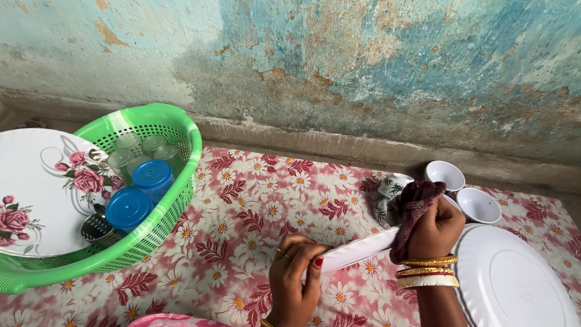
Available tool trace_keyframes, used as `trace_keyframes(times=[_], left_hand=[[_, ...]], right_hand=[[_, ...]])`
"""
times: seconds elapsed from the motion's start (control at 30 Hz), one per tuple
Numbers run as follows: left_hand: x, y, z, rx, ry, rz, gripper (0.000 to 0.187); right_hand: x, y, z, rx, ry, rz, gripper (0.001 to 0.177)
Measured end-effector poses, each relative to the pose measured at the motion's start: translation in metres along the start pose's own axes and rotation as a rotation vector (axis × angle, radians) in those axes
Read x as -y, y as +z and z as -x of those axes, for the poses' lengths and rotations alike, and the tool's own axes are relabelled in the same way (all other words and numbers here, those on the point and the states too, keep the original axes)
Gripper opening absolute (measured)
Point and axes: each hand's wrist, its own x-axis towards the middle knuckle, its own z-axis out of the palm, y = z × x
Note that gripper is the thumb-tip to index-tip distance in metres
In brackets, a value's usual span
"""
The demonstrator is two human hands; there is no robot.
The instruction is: The person wipes several white plates with a cloth, flipping them over to clean both sides. The person places the cleaned plates into a green plastic basket. The person also handles small bowls and containers nearby.
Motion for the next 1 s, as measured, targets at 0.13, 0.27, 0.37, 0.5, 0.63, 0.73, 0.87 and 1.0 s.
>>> trace_keyframes(times=[0.13, 0.27, 0.37, 0.5, 0.63, 0.73, 0.87, 1.0], left_hand=[[-0.001, -0.002, -0.001, -0.003, -0.01, 0.022, 0.019], [0.002, -0.001, -0.001, -0.011, 0.03, 0.0, 0.023], [0.004, 0.001, -0.001, -0.008, 0.038, -0.007, 0.024], [0.005, 0.004, -0.002, -0.011, 0.044, -0.016, 0.023], [0.009, 0.005, -0.003, -0.003, 0.057, -0.02, 0.018], [0.016, 0.006, -0.002, -0.033, 0.073, -0.023, 0.014], [0.03, 0.007, 0.005, -0.067, 0.034, -0.06, 0.013], [0.04, 0.004, 0.009, -0.096, -0.064, -0.09, 0.016]], right_hand=[[0.017, 0.006, -0.001, 0.018, -0.004, 0.133, 0.045], [0.03, 0.009, -0.002, 0.043, -0.02, 0.14, 0.036], [0.03, 0.009, -0.004, 0.038, -0.044, 0.163, 0.035], [0.018, 0.005, -0.005, 0.024, -0.039, 0.153, 0.037], [-0.013, 0.0, -0.005, -0.014, 0.011, 0.042, 0.043], [-0.055, -0.008, -0.008, -0.081, 0.032, -0.036, 0.043], [-0.113, -0.017, -0.001, -0.176, 0.169, -0.269, 0.046], [-0.153, -0.019, 0.012, -0.302, 0.384, -0.454, 0.032]])
